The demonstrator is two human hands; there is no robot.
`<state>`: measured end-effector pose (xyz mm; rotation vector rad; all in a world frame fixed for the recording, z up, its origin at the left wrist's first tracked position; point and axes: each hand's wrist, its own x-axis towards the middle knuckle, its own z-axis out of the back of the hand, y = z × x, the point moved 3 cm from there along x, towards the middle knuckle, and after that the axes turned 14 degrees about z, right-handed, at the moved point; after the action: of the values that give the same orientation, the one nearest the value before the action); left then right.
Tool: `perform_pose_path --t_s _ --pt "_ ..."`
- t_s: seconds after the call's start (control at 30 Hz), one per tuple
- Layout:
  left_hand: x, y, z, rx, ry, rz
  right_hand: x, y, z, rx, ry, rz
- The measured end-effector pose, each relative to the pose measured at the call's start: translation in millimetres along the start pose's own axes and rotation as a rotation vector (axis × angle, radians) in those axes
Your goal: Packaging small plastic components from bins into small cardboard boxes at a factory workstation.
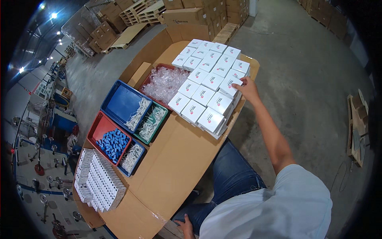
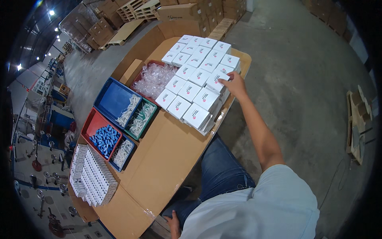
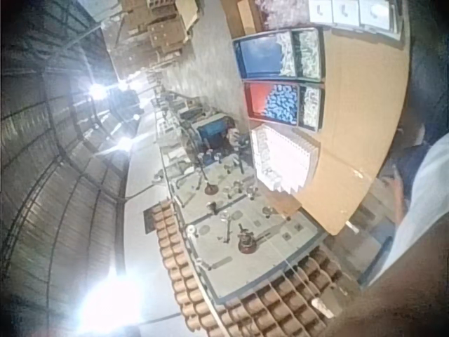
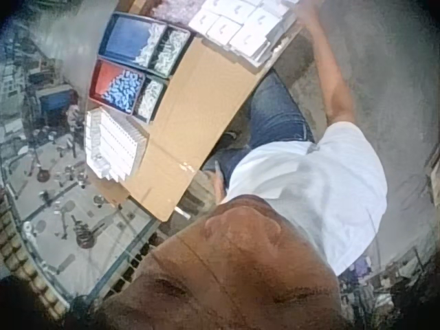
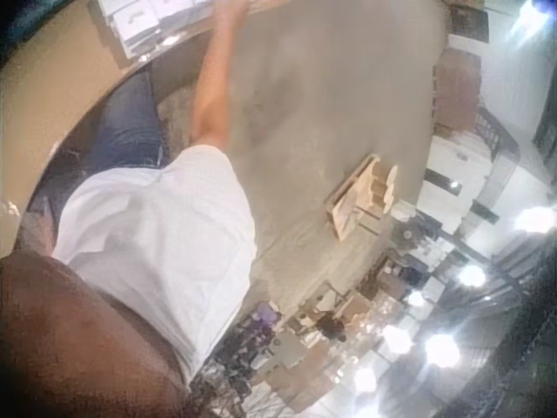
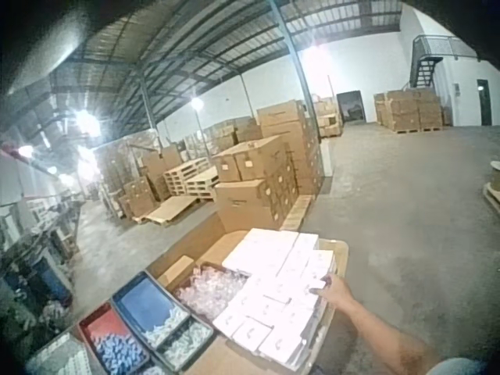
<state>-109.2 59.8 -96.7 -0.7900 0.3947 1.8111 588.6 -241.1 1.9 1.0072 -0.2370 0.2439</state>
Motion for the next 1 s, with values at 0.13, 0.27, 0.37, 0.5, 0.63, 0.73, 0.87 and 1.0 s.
perform_pose_path --t_s 0.13,0.27,0.37,0.5,0.63,0.73,0.87,1.0 --pt "-11 -15 2 0.120 0.035 -0.026 6 -22 14 0.170 -0.200 -0.033" --pt "-35 -30 11 0.262 0.092 -0.157 -2 8 23 0.523 -0.242 -0.082" --pt "-61 -57 26 0.214 0.211 -0.319 -19 44 23 0.615 -0.162 -0.109" --pt "-91 -119 19 -0.228 0.520 -0.622 -62 119 -8 0.805 0.095 0.010" --pt "-123 -190 18 -0.524 0.831 -0.571 -121 164 -63 0.934 0.518 0.059" --pt "-143 -230 31 -0.657 0.995 -0.543 -175 206 -100 1.000 1.014 -0.009" --pt "-142 -227 38 -0.695 1.131 -0.449 -228 243 -138 1.041 1.310 0.186" --pt "-125 -195 28 -0.772 1.079 -0.507 -262 274 -143 0.842 1.212 0.380"
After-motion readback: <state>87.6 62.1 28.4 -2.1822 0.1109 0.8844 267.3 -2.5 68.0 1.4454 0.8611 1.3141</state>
